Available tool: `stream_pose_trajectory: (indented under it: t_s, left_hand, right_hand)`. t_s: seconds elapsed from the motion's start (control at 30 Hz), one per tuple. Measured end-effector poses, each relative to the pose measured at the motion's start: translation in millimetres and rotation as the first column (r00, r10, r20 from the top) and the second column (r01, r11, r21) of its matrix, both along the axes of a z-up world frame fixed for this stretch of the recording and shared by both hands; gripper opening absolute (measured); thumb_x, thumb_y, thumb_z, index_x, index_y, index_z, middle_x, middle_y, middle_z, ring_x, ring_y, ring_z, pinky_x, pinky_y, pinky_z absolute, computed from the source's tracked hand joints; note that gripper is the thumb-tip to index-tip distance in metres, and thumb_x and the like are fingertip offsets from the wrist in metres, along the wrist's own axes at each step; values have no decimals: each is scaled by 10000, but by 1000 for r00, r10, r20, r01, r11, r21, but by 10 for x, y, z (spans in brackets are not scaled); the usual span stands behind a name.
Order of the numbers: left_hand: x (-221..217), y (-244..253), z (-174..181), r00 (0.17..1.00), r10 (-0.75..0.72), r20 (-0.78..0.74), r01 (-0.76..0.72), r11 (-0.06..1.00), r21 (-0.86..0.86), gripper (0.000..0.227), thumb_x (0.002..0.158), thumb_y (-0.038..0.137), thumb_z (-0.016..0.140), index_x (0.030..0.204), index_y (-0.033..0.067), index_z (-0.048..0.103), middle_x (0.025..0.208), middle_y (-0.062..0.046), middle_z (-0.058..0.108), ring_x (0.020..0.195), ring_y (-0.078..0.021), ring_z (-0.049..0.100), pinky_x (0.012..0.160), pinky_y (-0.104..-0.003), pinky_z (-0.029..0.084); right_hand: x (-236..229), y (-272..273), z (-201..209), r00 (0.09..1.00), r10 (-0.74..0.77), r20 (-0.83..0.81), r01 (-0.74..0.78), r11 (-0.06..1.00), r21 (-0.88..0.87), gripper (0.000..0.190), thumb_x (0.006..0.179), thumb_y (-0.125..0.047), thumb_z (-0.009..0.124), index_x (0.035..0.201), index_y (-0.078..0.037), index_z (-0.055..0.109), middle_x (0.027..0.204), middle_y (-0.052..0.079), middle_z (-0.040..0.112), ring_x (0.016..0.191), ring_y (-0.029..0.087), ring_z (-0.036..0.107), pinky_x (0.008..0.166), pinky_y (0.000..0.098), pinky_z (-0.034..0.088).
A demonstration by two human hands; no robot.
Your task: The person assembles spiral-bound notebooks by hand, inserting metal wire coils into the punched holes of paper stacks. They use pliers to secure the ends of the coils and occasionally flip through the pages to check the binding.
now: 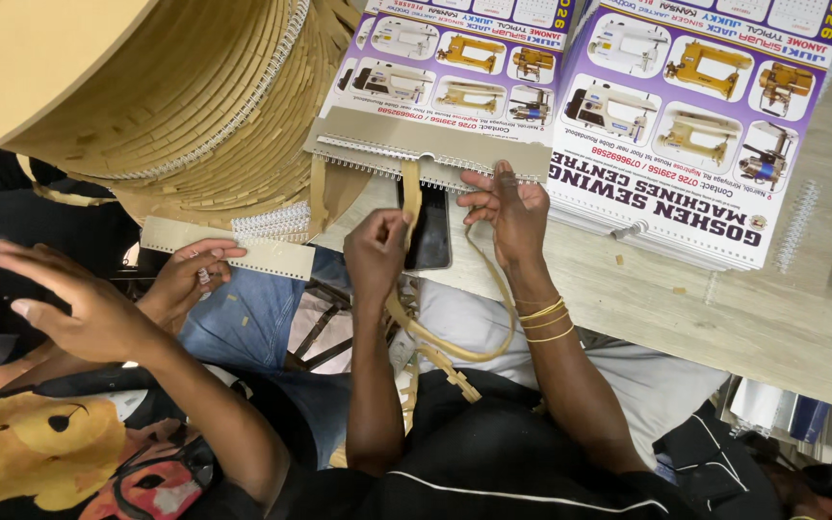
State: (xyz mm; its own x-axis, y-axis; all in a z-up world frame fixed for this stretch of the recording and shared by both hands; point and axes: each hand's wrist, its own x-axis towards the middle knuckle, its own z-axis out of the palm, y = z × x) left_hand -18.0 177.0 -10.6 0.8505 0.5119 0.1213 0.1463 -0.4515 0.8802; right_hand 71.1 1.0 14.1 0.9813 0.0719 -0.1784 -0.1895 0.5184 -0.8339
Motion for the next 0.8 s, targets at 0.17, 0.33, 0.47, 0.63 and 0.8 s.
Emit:
stream_pose_trajectory:
  t_s: [0.17, 0.33, 0.47, 0.63, 0.8]
  left_hand:
    - [-472, 79, 406, 565, -675, -475, 646, 720, -254, 314, 876, 241, 744, 1185, 189, 767, 1056, -151, 798, 1060, -479, 701, 941, -580, 546]
    - [-373, 77, 525, 738, -396, -546, 464, 886, -14, 336, 956, 449, 655, 1244, 291, 730, 1068, -76, 793, 1017, -399, 734, 898, -547, 559]
    - [-296, -73, 683, 849, -353, -394, 384, 923, 0, 265, 967, 433, 686, 1127, 235, 761, 948, -48, 806, 912, -390, 742, 813, -516, 563]
    - [-281, -281, 676, 894, -349, -280, 365, 931, 4, 163, 971, 375, 707, 1019, 240, 785, 828, -21, 796, 776, -319, 755, 717, -424, 572]
    - [-213, -603, 650, 931, -356, -81, 354, 934, -37, 89, 952, 265, 763, 902, 201, 797, 683, -41, 738, 609, -203, 694, 603, -313, 541]
  right_hand:
    - [-27, -52, -18, 998, 64, -22, -65, 996, -57, 438, 1074, -266, 568, 843, 85, 695, 984, 259, 768, 653, 267, 780, 456, 275, 626]
    - [-156, -132, 160, 993, 116, -28, -119, 966, -230, 457, 1069, -292, 605, 841, 96, 687, 853, 263, 756, 541, 255, 749, 348, 257, 560]
    - [-180, -169, 271, 984, 155, -85, -176, 911, -373, 472, 1054, -340, 612, 850, 75, 708, 700, 219, 735, 476, 212, 715, 292, 208, 492]
    - [-200, -225, 140, 949, 299, -102, -314, 861, -401, 479, 1075, -353, 579, 843, 45, 713, 683, 215, 730, 464, 190, 702, 296, 197, 489]
    - [-392, -527, 399, 801, 582, -143, -567, 659, -495, 321, 1031, -135, 555, 801, 17, 719, 693, 186, 745, 483, 151, 666, 351, 190, 464]
